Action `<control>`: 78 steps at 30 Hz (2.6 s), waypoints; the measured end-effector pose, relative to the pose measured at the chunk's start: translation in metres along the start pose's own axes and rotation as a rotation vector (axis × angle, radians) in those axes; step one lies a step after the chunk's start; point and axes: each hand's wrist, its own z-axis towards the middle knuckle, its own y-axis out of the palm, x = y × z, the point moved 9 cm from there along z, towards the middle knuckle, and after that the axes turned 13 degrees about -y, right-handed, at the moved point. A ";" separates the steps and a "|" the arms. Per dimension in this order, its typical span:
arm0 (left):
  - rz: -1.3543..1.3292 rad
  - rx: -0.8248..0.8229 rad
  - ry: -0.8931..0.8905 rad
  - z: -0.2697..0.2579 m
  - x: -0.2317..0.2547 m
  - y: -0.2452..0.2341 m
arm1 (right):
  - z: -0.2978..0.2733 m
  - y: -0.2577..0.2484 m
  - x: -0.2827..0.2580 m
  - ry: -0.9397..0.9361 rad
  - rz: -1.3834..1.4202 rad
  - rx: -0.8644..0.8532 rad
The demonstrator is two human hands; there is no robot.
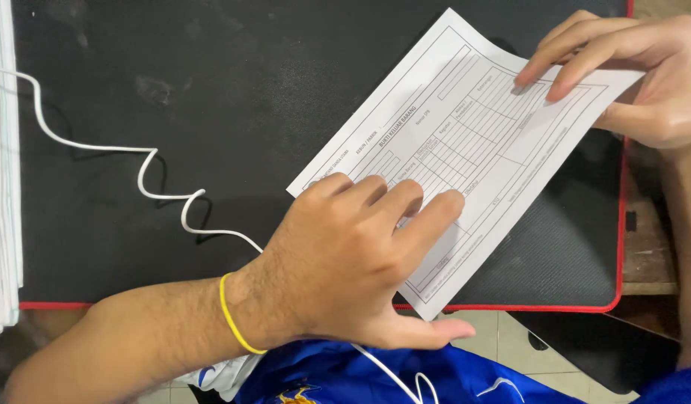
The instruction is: Folding documents and inserting them into envelopes for mailing or filing.
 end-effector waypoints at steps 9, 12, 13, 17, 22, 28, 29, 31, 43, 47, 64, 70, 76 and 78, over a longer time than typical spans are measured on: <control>-0.391 -0.124 -0.348 0.012 -0.041 -0.011 | -0.011 0.001 0.010 0.284 0.045 0.389; -0.441 -0.082 -0.480 0.014 -0.065 -0.014 | -0.013 0.000 0.018 0.368 -0.035 0.471; -0.278 -0.112 -0.541 0.013 -0.073 -0.009 | -0.007 0.003 0.013 0.366 -0.097 0.471; -0.024 -0.021 -0.417 0.011 -0.076 -0.002 | 0.004 0.010 0.005 0.365 -0.294 0.430; -0.067 -0.132 -0.462 0.043 -0.086 0.022 | 0.014 0.013 -0.004 0.372 -0.352 0.422; 0.031 -0.053 -0.394 0.099 -0.104 0.077 | 0.015 0.015 -0.003 0.294 -0.451 0.412; 0.012 -0.004 -0.357 0.108 -0.108 0.087 | 0.014 0.015 -0.001 0.281 -0.478 0.409; -0.056 -0.100 -0.454 0.119 -0.113 0.095 | 0.015 0.016 -0.003 0.279 -0.479 0.416; -0.273 -0.139 -0.521 0.124 -0.113 0.093 | 0.019 0.014 -0.015 0.231 -0.401 0.461; -0.506 -0.012 -0.282 0.110 -0.076 0.037 | 0.013 0.012 -0.016 0.280 -0.103 0.510; -0.657 -0.183 -0.474 0.052 -0.048 0.017 | 0.011 0.026 -0.050 0.573 -0.021 0.354; -0.507 -0.094 -0.339 0.048 -0.034 0.004 | 0.015 0.031 -0.060 0.626 -0.063 0.314; -0.499 -0.116 -0.341 0.047 -0.030 0.004 | 0.009 0.035 -0.060 0.615 -0.039 0.333; -0.502 -0.119 -0.330 0.047 -0.029 0.005 | 0.007 0.036 -0.060 0.610 -0.032 0.341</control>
